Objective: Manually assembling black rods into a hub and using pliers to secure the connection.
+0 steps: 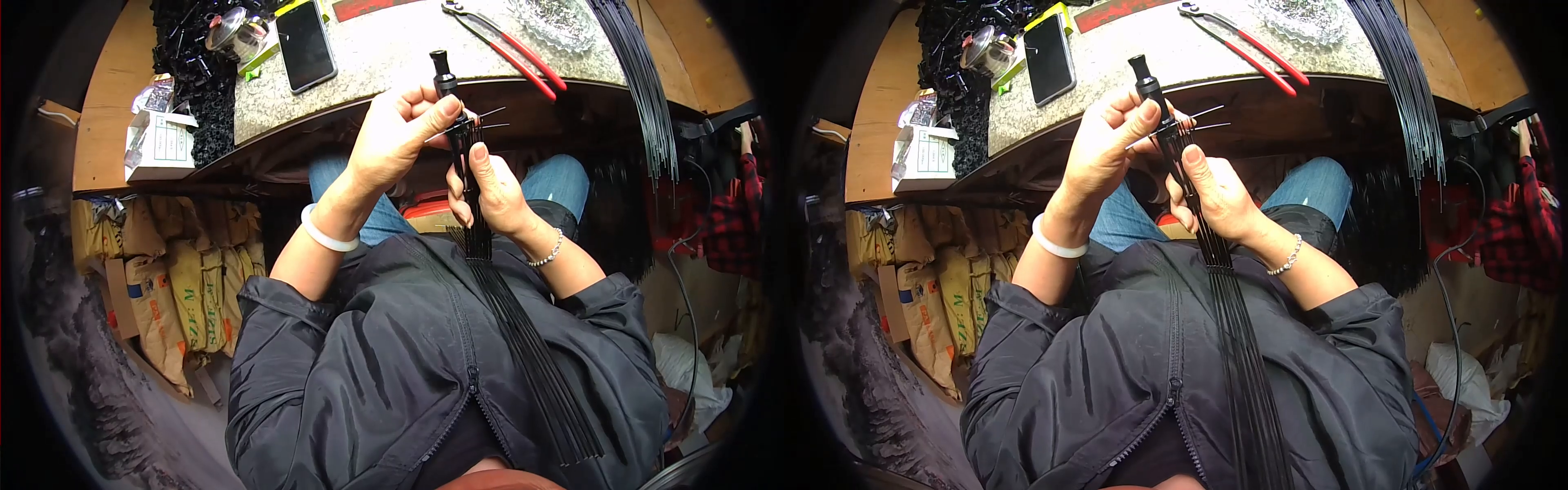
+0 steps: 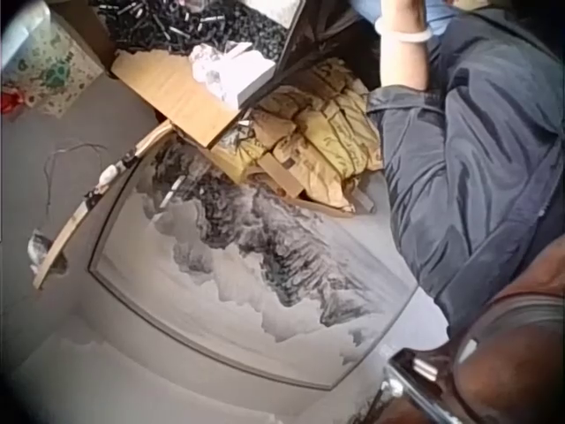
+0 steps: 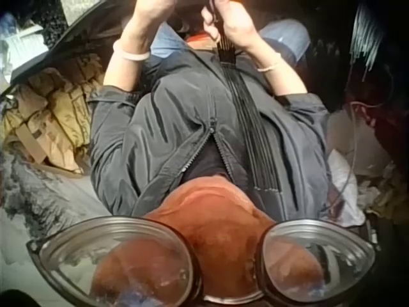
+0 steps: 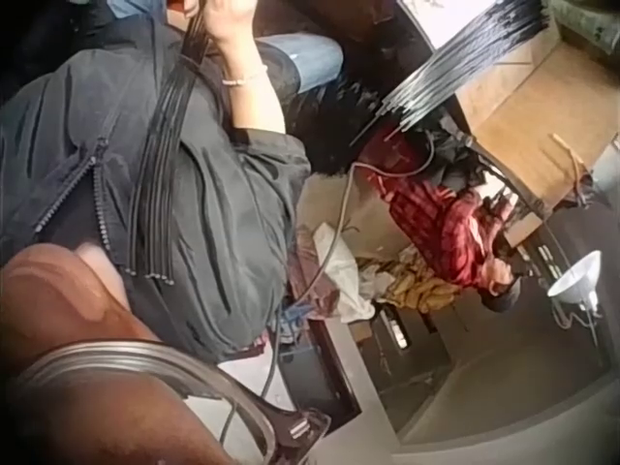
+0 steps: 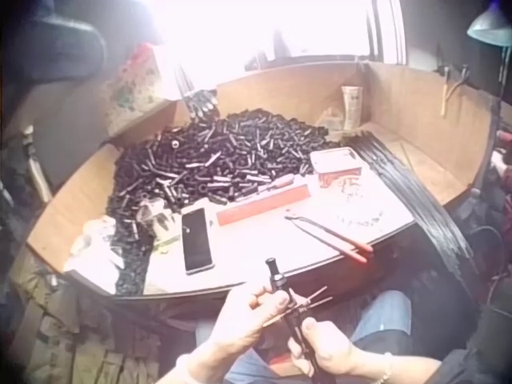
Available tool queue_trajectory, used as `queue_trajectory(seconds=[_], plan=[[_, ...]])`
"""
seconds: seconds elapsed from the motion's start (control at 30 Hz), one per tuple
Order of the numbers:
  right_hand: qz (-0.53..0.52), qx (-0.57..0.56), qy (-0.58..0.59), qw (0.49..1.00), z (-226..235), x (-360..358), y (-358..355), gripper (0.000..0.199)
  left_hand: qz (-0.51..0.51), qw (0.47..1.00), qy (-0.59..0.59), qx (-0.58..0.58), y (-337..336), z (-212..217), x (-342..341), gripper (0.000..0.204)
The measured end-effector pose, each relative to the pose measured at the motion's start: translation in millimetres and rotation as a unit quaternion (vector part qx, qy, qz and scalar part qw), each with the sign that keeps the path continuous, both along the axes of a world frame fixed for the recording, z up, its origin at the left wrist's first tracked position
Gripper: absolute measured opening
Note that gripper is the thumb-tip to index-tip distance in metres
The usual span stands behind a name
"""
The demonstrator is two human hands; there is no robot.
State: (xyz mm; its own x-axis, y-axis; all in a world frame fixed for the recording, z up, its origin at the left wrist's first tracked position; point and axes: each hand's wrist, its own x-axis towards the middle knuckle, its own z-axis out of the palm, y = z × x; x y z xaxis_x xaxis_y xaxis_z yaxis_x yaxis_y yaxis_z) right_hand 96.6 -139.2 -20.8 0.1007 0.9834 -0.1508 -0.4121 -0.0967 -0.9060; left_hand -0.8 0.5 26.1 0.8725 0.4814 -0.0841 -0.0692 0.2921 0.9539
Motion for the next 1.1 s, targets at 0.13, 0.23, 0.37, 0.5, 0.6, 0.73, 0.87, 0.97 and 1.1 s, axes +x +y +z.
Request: queue_trajectory(seconds=[0.13,0.23,0.37,0.5,0.6,0.73,0.87,0.97,1.1], plan=[[-0.004,0.001,0.004,1.0,1,-1,-2,0.062,-0.004,0.999,0.02,0.048,0,6,-3,0.028],[0.007,0.001,0.004,1.0,2,1,0,0.063,-0.005,0.999,0.016,0.044,1,4,-2,0.028],[0.002,0.002,0.015,1.0,-1,2,2,0.063,-0.021,1.0,0.009,0.006,2,1,-4,0.028],[0.015,0.004,-0.009,1.0,1,1,-2,0.063,-0.048,0.993,-0.109,-0.007,-3,-6,-15,0.055],[0.01,0.023,0.001,1.0,-3,2,-4,0.062,-0.03,0.995,-0.026,0.095,-17,9,-15,0.076],[0.006,0.019,0.04,0.999,-4,1,-2,0.06,0.024,0.99,-0.029,0.139,-21,-3,-12,0.06],[0.032,0.015,0.069,0.997,-6,2,-3,0.06,-0.002,0.998,-0.037,0.06,-18,5,-14,0.047],[0.038,0.022,0.072,0.996,-4,2,-3,0.06,-0.03,0.999,-0.031,0.022,-10,6,-14,0.043],[0.05,0.03,0.076,0.995,-3,4,-1,0.061,-0.04,0.999,-0.028,0.013,0,5,-8,0.04]])
